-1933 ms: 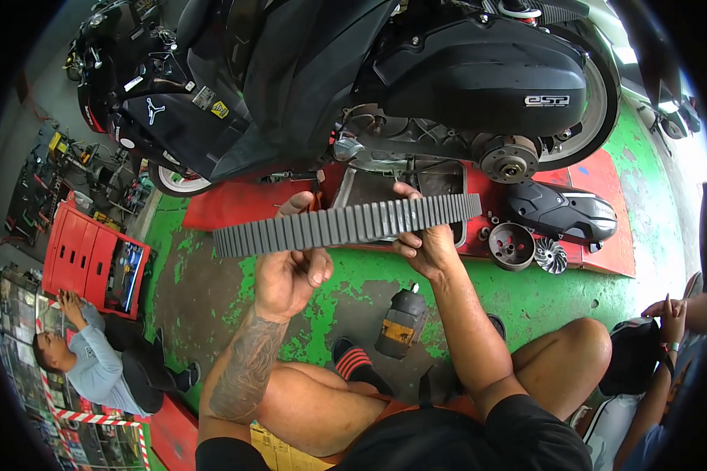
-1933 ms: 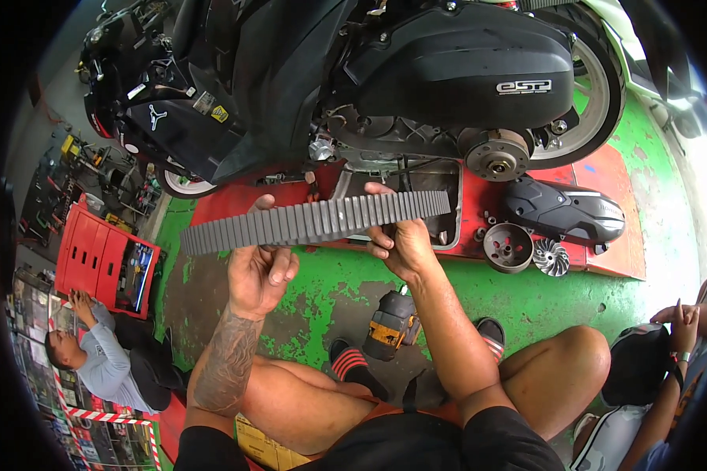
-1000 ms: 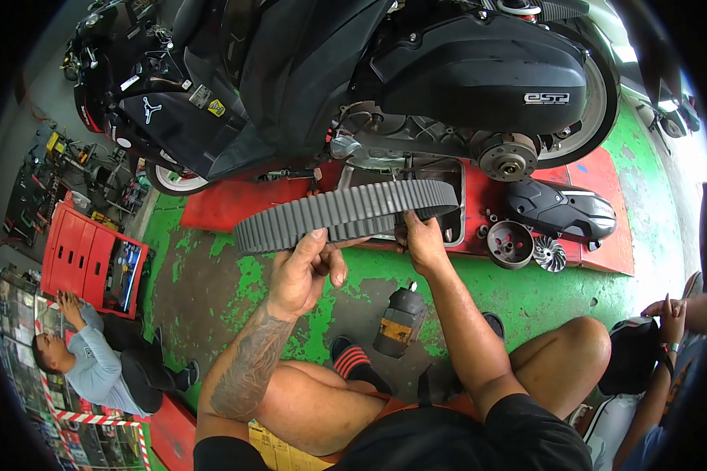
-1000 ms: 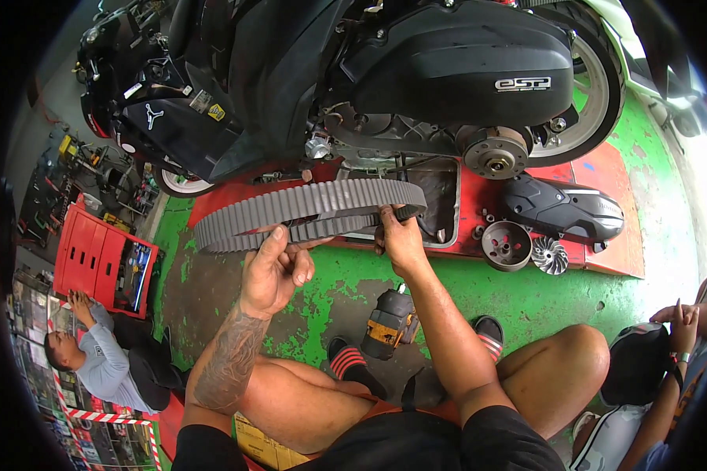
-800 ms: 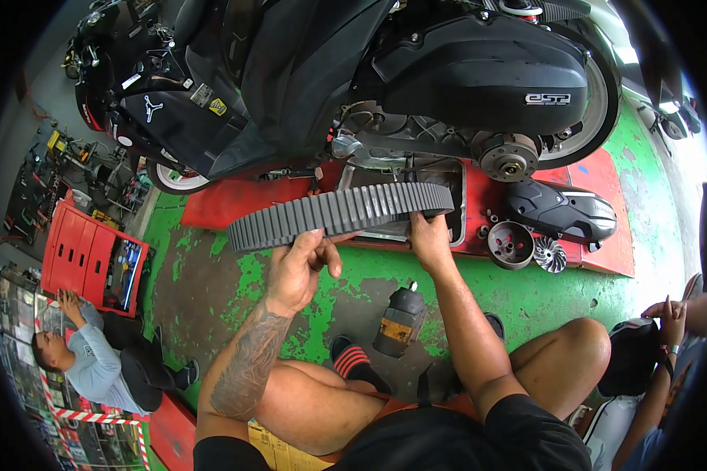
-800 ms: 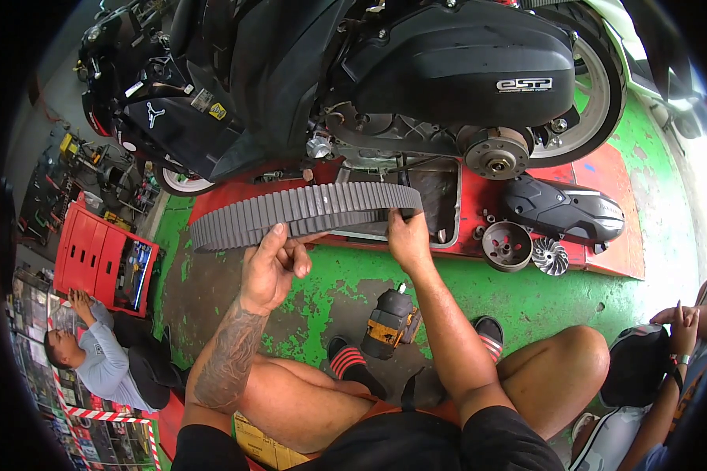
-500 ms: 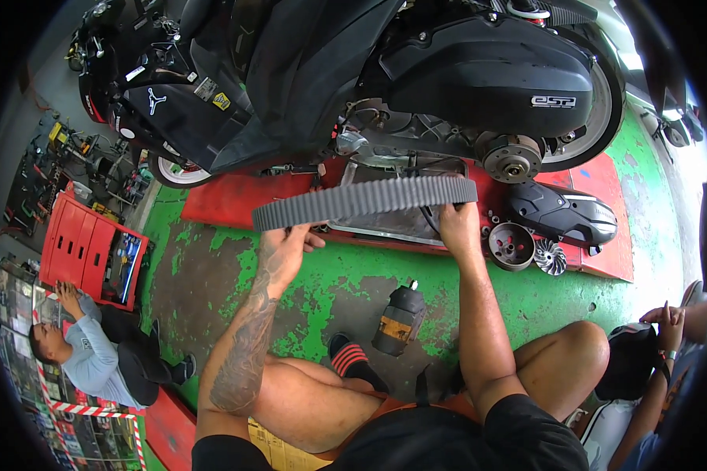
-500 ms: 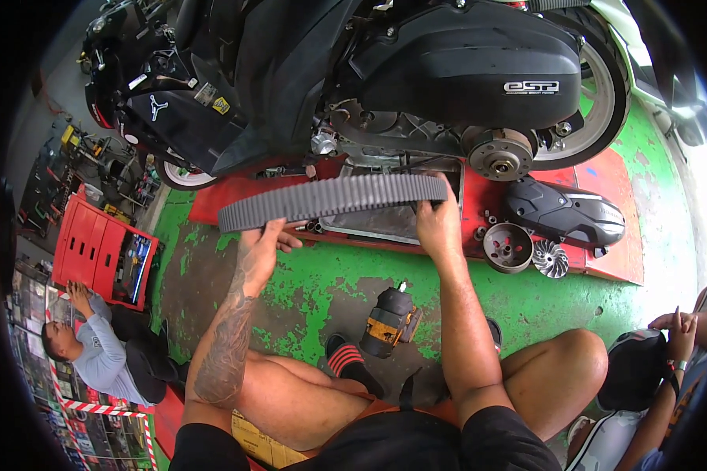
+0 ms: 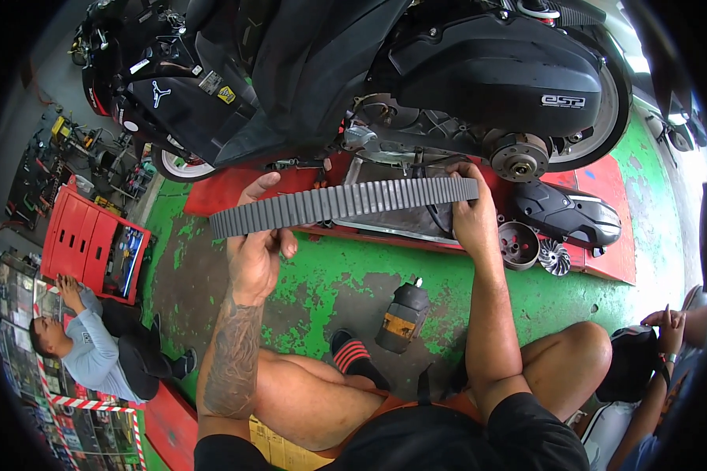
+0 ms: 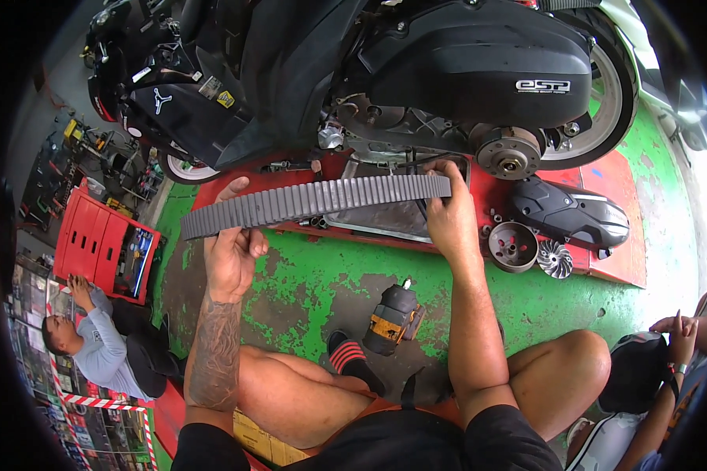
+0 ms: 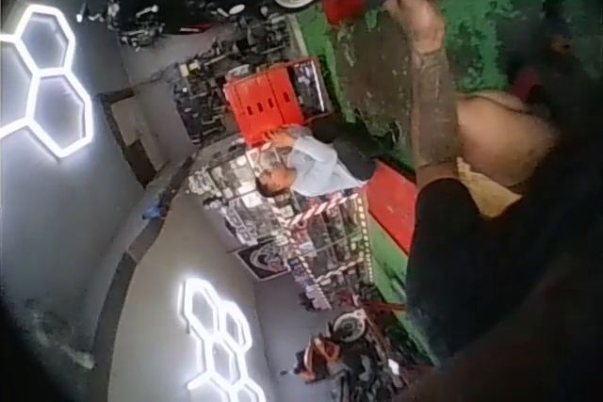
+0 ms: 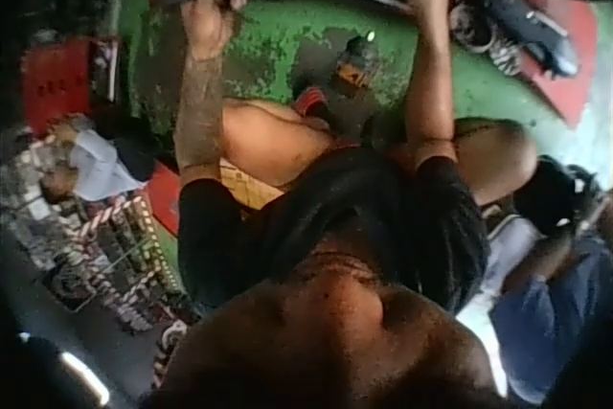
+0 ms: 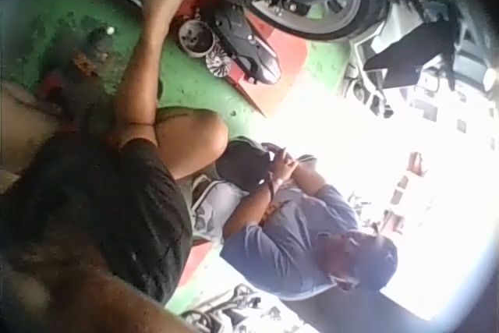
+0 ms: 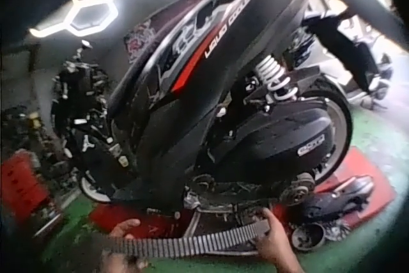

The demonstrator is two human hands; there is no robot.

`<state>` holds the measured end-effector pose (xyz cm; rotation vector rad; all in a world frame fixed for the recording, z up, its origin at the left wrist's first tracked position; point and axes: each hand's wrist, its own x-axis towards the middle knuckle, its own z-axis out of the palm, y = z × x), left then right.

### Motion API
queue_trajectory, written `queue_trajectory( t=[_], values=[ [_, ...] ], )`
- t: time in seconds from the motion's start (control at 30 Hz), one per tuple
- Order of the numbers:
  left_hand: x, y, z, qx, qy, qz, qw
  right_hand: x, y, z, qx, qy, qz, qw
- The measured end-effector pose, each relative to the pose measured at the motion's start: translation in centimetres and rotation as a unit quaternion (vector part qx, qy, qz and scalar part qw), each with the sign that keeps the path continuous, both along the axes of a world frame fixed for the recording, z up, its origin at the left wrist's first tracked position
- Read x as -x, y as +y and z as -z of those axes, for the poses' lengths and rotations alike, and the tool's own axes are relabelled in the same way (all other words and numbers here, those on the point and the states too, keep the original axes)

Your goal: Servicing and inspecting the CVT transmission components, including the drive belt and pulleys, on a motorcycle.

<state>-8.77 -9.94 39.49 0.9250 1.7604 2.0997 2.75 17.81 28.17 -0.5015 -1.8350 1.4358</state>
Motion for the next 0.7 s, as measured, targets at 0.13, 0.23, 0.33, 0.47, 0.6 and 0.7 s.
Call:
queue_trajectory(
  t=[0.13, 0.23, 0.33, 0.47, 0.6, 0.7],
  values=[
    [-0.9, 0.6, 0.3, -0.04, -0.085, 0.078, 0.993, 0.1, -1.2, -0.4, 0.071, -0.022, -0.05, 0.996],
    [-0.9, 0.9, 1.0, -0.06, -0.107, 0.118, 0.985, 0.5, -1.7, 0.3, 0.038, 0.0, -0.052, 0.998],
    [-0.9, 0.9, 1.3, -0.076, -0.109, 0.152, 0.979, 0.5, -2.3, -0.2, 0.027, 0.015, -0.054, 0.998],
    [-1.4, 1.3, 1.2, -0.081, -0.13, 0.174, 0.973, 0.3, -3.0, -1.2, 0.045, -0.004, -0.073, 0.996],
    [-2.0, 1.8, 1.1, -0.07, -0.131, 0.187, 0.971, 0.4, -3.3, -1.0, 0.035, -0.034, -0.08, 0.996],
    [-2.1, 1.9, 1.4, -0.06, -0.113, 0.201, 0.971, 0.7, -3.7, 0.0, -0.008, -0.062, -0.07, 0.996]
  ],
)
